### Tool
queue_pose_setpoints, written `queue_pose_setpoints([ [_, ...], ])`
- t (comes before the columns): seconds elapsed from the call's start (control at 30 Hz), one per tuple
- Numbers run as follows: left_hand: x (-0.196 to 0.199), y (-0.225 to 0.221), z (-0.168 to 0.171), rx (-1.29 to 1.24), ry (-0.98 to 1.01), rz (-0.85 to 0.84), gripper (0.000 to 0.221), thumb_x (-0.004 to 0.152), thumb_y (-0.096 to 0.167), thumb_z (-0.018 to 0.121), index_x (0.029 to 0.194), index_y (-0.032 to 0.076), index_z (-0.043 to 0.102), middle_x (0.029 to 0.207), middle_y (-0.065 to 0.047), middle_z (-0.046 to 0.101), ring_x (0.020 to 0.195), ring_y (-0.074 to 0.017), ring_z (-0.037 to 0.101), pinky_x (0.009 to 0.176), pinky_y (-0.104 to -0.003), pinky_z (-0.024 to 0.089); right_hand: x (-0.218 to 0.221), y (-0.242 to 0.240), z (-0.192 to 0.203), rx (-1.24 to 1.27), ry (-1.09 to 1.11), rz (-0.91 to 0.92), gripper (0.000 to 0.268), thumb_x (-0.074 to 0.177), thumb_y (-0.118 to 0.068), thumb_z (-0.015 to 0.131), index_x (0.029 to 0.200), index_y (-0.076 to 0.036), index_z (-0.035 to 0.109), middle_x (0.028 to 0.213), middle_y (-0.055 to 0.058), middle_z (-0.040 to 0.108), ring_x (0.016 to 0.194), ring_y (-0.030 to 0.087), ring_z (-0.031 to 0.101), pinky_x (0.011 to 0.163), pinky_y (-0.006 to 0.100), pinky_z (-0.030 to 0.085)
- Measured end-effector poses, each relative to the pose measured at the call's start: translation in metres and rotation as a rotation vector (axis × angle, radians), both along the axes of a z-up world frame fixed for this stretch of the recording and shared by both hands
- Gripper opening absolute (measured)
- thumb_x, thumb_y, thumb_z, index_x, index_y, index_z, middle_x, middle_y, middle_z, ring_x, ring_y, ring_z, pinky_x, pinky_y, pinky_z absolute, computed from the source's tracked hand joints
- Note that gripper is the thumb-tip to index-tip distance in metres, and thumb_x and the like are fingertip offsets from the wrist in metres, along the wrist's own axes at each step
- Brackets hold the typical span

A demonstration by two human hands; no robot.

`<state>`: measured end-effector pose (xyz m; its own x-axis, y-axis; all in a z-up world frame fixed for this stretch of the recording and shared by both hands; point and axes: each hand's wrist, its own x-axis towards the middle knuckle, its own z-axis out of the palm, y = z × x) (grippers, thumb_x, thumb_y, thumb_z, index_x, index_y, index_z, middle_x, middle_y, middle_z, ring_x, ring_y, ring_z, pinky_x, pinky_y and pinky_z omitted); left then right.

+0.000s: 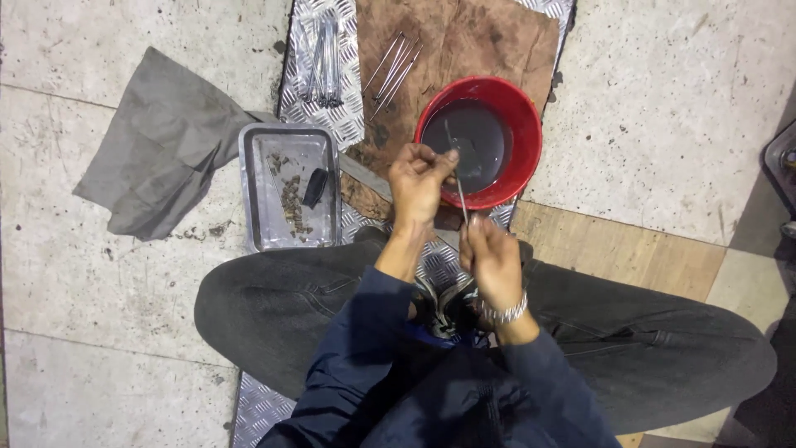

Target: Cleaning a small mechanical component by dipping it in a bucket of solvent and scrubbing it with a tool.

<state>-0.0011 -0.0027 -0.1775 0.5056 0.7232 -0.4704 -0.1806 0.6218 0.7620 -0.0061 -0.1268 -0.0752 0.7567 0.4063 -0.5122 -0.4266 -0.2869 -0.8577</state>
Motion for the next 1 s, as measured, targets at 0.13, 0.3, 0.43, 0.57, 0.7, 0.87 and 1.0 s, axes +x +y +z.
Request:
queue_pose_setpoints([
  [0.13, -0.003, -0.007, -0.008, -0.019, 0.014, 0.039, 0.031, 0.083, 0.008, 0.083, 0.091, 0.006, 0.053, 0.078, -0.017, 0.073, 0.053, -0.0159, 0.070, 0.046, -0.021, 0.056, 0.000, 0.000, -0.025, 0.052, 0.054, -0.170, 0.032, 0.111, -0.016, 0.044, 0.084, -0.004, 0.054, 0.057, -0.003, 0.035, 0.041, 0.005, 0.036, 0.037, 0.017, 0.027],
  [0.3, -0.005, -0.006, 0.013, -0.008, 0.051, -0.021, 0.031, 0.081, 0.008, 0.085, 0.091, 0.009, 0.056, 0.075, -0.014, 0.073, 0.054, -0.0138, 0.069, 0.047, -0.020, 0.052, 0.015, 0.023, -0.013, -0.050, -0.161, -0.045, 0.035, 0.109, -0.020, 0.049, 0.080, -0.005, 0.060, 0.053, 0.002, 0.048, 0.042, 0.006, 0.044, 0.037, 0.020, 0.030],
  [0.43, -0.009, 0.016, 0.005, 0.032, 0.078, 0.075, 0.030, 0.082, 0.008, 0.084, 0.087, 0.010, 0.055, 0.073, -0.013, 0.073, 0.051, -0.0141, 0.068, 0.045, -0.020, 0.049, -0.023, -0.007, -0.003, -0.004, -0.039, -0.005, 0.035, 0.109, -0.013, 0.048, 0.077, -0.002, 0.057, 0.053, 0.004, 0.043, 0.042, 0.011, 0.040, 0.038, 0.021, 0.032],
  [0.57, -0.007, -0.014, 0.006, -0.030, 0.054, 0.005, 0.028, 0.083, 0.009, 0.083, 0.089, 0.010, 0.056, 0.071, -0.012, 0.072, 0.052, -0.0139, 0.069, 0.047, -0.020, 0.050, 0.000, 0.003, -0.021, 0.057, -0.070, -0.107, 0.033, 0.110, -0.012, 0.046, 0.081, -0.003, 0.056, 0.056, 0.002, 0.042, 0.043, 0.008, 0.039, 0.039, 0.021, 0.030],
  [0.7, -0.006, -0.013, 0.012, -0.065, 0.036, -0.004, 0.032, 0.080, 0.007, 0.085, 0.092, 0.010, 0.056, 0.073, -0.010, 0.072, 0.053, -0.0127, 0.068, 0.049, -0.020, 0.051, 0.007, 0.016, -0.010, -0.053, -0.161, 0.052, 0.037, 0.110, -0.019, 0.048, 0.077, -0.005, 0.058, 0.052, 0.002, 0.047, 0.044, 0.008, 0.041, 0.040, 0.022, 0.029],
  [0.87, -0.023, 0.044, 0.008, -0.010, 0.214, 0.231, 0.028, 0.081, 0.014, 0.085, 0.093, 0.014, 0.059, 0.076, -0.003, 0.072, 0.059, -0.0081, 0.064, 0.056, -0.020, 0.044, -0.032, -0.022, 0.001, -0.162, -0.080, 0.229, 0.042, 0.106, -0.021, 0.055, 0.071, -0.001, 0.065, 0.046, 0.008, 0.051, 0.040, 0.016, 0.044, 0.040, 0.026, 0.035],
  [1.0, -0.026, 0.076, -0.004, -0.048, 0.157, 0.640, 0.029, 0.083, 0.007, 0.082, 0.094, 0.007, 0.056, 0.070, -0.008, 0.065, 0.054, -0.0154, 0.065, 0.051, -0.025, 0.058, -0.012, 0.009, -0.001, -0.353, -0.154, 0.340, 0.046, 0.103, -0.026, 0.059, 0.063, -0.004, 0.068, 0.048, 0.014, 0.060, 0.049, 0.026, 0.057, 0.056, 0.037, 0.047],
])
